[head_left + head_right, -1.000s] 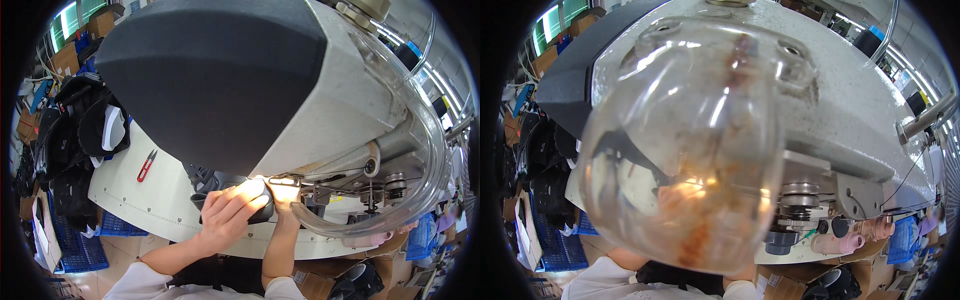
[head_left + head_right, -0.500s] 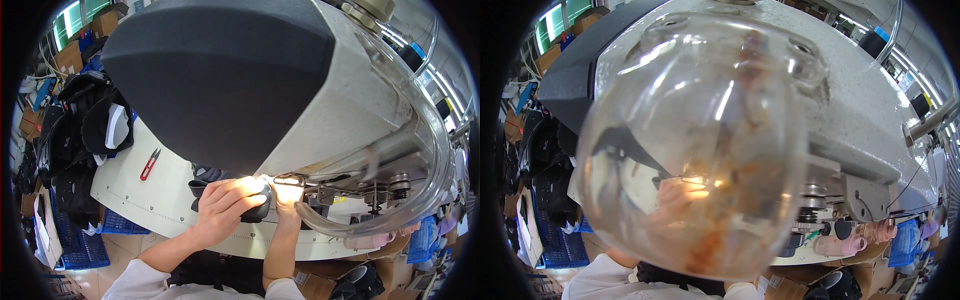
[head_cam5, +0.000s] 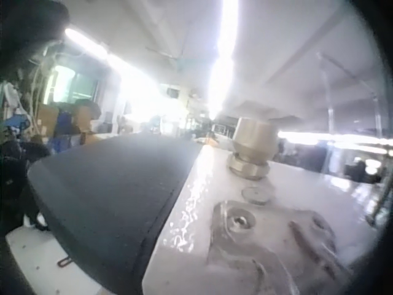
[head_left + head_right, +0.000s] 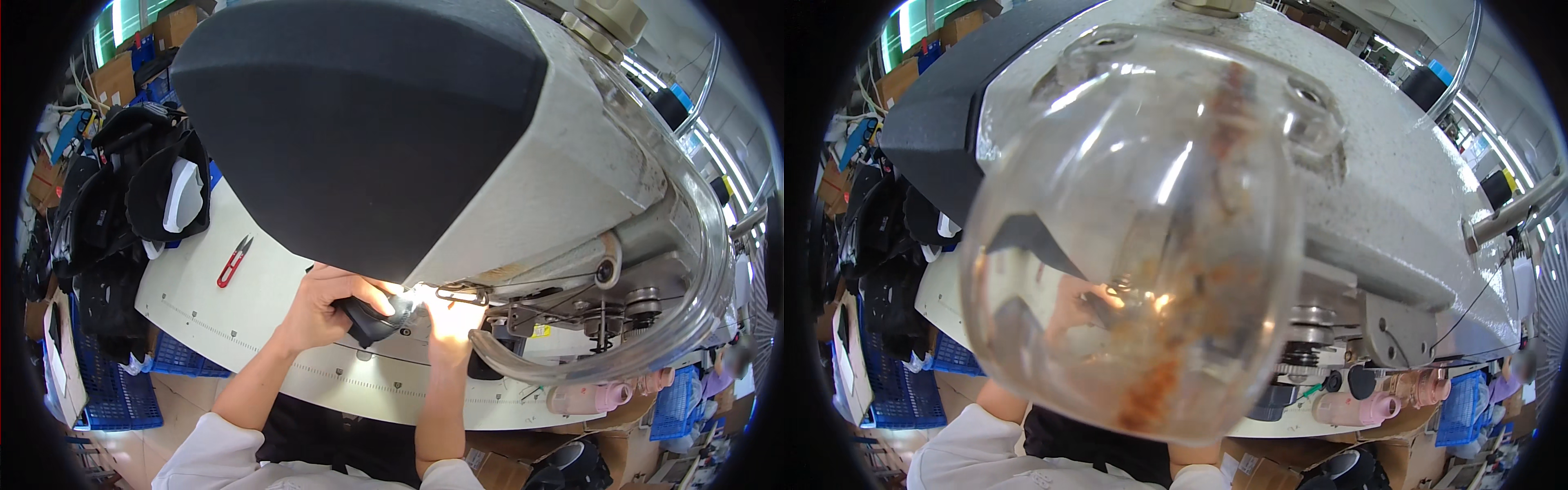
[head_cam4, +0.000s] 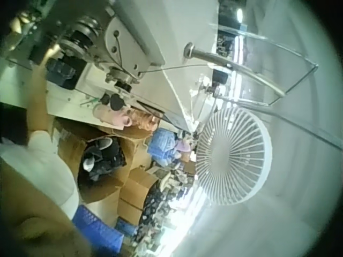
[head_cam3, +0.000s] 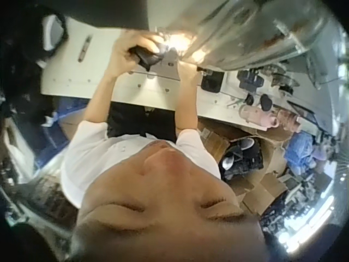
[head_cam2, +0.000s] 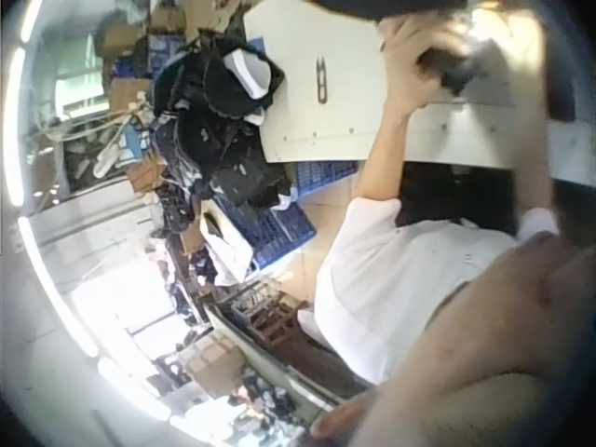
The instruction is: The person sews footwear components using a sewing machine, trimming threads with snips and guiding the pieces under the needle to stitch along the seams.
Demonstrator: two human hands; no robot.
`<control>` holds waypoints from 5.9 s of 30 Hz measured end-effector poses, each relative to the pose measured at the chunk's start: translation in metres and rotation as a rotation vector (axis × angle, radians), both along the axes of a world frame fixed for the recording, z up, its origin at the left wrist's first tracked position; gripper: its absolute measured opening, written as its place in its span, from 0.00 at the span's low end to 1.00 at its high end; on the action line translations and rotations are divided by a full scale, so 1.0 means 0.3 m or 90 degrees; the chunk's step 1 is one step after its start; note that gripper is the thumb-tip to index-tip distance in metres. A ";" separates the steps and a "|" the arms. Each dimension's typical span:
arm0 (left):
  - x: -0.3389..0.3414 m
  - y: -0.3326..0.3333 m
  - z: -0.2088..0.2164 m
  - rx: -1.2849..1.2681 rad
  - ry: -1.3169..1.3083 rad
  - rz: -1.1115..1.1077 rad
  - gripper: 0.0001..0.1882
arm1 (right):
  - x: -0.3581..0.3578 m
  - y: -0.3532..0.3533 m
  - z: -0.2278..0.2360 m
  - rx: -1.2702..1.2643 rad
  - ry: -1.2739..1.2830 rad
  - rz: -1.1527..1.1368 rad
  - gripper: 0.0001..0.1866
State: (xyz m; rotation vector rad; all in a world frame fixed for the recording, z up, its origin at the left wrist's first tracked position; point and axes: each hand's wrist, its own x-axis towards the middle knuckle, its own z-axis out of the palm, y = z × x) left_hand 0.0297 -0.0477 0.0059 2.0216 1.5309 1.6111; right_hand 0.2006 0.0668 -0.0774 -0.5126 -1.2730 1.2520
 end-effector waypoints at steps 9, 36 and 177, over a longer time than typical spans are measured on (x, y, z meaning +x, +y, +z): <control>-0.038 0.038 -0.027 -0.059 -0.241 -0.133 0.26 | -0.013 -0.044 0.044 0.019 -0.076 -0.073 0.10; 0.057 0.049 -0.191 -0.007 -0.265 0.084 0.23 | 0.030 -0.016 0.083 -0.041 -0.111 0.130 0.10; 0.036 0.063 -0.011 0.021 -0.251 0.000 0.23 | 0.033 -0.041 -0.076 0.314 -0.583 -0.183 0.06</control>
